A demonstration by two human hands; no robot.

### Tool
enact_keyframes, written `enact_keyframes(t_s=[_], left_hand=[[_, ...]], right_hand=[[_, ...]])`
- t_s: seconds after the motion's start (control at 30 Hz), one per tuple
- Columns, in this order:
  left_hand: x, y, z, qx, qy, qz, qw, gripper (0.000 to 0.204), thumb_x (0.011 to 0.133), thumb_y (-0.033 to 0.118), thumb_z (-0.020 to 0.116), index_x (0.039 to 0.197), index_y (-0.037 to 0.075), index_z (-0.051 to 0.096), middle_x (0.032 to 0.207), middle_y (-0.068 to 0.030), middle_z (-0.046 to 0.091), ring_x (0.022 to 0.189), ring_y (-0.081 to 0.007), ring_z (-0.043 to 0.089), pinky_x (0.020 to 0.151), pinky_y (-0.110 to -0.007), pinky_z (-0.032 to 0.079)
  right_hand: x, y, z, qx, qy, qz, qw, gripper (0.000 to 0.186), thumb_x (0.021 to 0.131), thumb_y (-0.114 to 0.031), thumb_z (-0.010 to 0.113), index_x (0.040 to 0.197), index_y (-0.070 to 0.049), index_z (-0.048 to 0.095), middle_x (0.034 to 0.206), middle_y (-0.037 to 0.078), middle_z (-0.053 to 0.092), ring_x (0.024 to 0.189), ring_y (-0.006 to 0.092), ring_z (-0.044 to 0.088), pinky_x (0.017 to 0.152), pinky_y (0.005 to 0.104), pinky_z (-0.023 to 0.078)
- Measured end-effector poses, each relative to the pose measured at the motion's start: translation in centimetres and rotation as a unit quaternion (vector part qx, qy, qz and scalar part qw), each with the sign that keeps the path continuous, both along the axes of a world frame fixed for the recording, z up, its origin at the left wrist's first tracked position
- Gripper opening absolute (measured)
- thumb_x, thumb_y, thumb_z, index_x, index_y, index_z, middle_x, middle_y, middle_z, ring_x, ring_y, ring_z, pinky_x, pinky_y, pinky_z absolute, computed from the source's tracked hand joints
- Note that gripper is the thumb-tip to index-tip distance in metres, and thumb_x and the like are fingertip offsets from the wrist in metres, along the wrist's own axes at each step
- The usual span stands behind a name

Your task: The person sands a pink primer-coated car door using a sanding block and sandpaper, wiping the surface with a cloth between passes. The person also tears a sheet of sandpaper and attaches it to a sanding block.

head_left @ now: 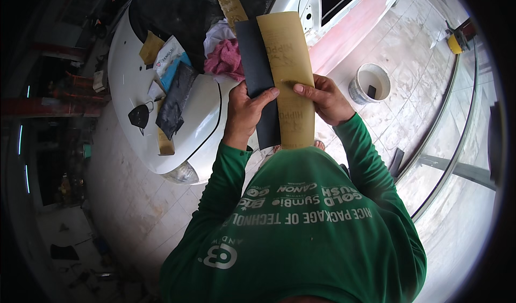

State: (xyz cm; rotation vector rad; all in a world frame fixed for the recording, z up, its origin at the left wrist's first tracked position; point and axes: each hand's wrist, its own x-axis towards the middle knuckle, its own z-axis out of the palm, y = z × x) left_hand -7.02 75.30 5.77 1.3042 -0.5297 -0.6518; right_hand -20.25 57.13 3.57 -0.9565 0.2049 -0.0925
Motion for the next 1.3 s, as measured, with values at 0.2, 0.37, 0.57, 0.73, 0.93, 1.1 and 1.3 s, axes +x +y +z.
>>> enact_keyframes(t_s=[0.2,0.37,0.57,0.73,0.93,1.1,1.3], left_hand=[[-0.1,0.1,0.1,0.035,0.01,-0.02,0.999,0.025,0.094,0.002,0.078,0.118,-0.005,0.071,0.11,-0.0084,0.077,0.096,-0.0126,0.072,0.089,-0.029,0.058],[-0.6,-0.1,0.3,0.027,0.011,-0.022,0.999,0.024,0.095,0.002,0.078,0.117,-0.005,0.071,0.11,-0.0082,0.077,0.097,-0.0127,0.072,0.09,-0.029,0.059],[-1.5,0.3,-0.1,0.032,0.02,-0.024,0.999,0.023,0.095,0.003,0.079,0.116,-0.004,0.072,0.108,-0.0086,0.078,0.095,-0.0129,0.073,0.089,-0.029,0.06],[-3.0,1.2,-1.4,0.046,0.053,-0.039,0.997,0.021,0.095,0.004,0.079,0.113,-0.005,0.073,0.106,-0.0088,0.078,0.094,-0.0132,0.073,0.088,-0.029,0.06],[-2.5,1.2,-0.5,0.078,0.034,-0.072,0.994,0.022,0.094,0.002,0.078,0.115,-0.005,0.073,0.107,-0.0093,0.079,0.095,-0.0133,0.073,0.088,-0.029,0.06],[-2.2,1.0,-0.4,0.094,-0.028,-0.08,0.992,0.027,0.094,-0.003,0.077,0.121,-0.005,0.072,0.114,-0.0109,0.078,0.101,-0.0155,0.074,0.093,-0.03,0.06],[-2.2,0.5,-0.5,0.067,0.012,-0.065,0.996,0.023,0.092,0.004,0.081,0.113,-0.005,0.076,0.105,-0.0109,0.081,0.094,-0.0127,0.074,0.086,-0.029,0.06]], right_hand=[[-1.1,1.0,-0.6,-0.041,0.01,-0.022,0.999,0.051,0.103,-0.029,0.075,0.138,0.005,0.064,0.123,0.01,0.074,0.113,0.0159,0.069,0.102,0.0332,0.054],[-1.2,0.2,-0.7,-0.067,0.006,-0.016,0.998,0.048,0.103,-0.03,0.075,0.135,0.005,0.066,0.12,0.01,0.075,0.11,0.0148,0.069,0.098,0.0323,0.055],[-2.2,0.6,-0.6,-0.079,0.026,-0.017,0.996,0.047,0.104,-0.03,0.074,0.134,0.006,0.068,0.12,0.01,0.076,0.11,0.0148,0.069,0.097,0.0321,0.055],[-4.5,2.0,-1.2,-0.093,0.029,-0.03,0.995,0.043,0.105,-0.026,0.071,0.135,0.006,0.068,0.12,0.01,0.076,0.109,0.0153,0.07,0.099,0.0319,0.054],[-4.6,1.6,-1.1,-0.108,0.037,-0.017,0.993,0.042,0.105,-0.024,0.071,0.135,0.006,0.067,0.121,0.01,0.076,0.11,0.0156,0.07,0.1,0.0319,0.054],[-2.9,1.3,1.5,-0.155,-0.023,-0.088,0.984,0.047,0.104,-0.025,0.073,0.136,0.008,0.065,0.119,0.012,0.076,0.111,0.0162,0.07,0.1,0.0321,0.055],[-1.1,-0.8,2.3,-0.18,0.012,-0.081,0.98,0.049,0.104,-0.028,0.074,0.135,0.009,0.064,0.12,0.014,0.076,0.109,0.0172,0.071,0.097,0.0316,0.057]])
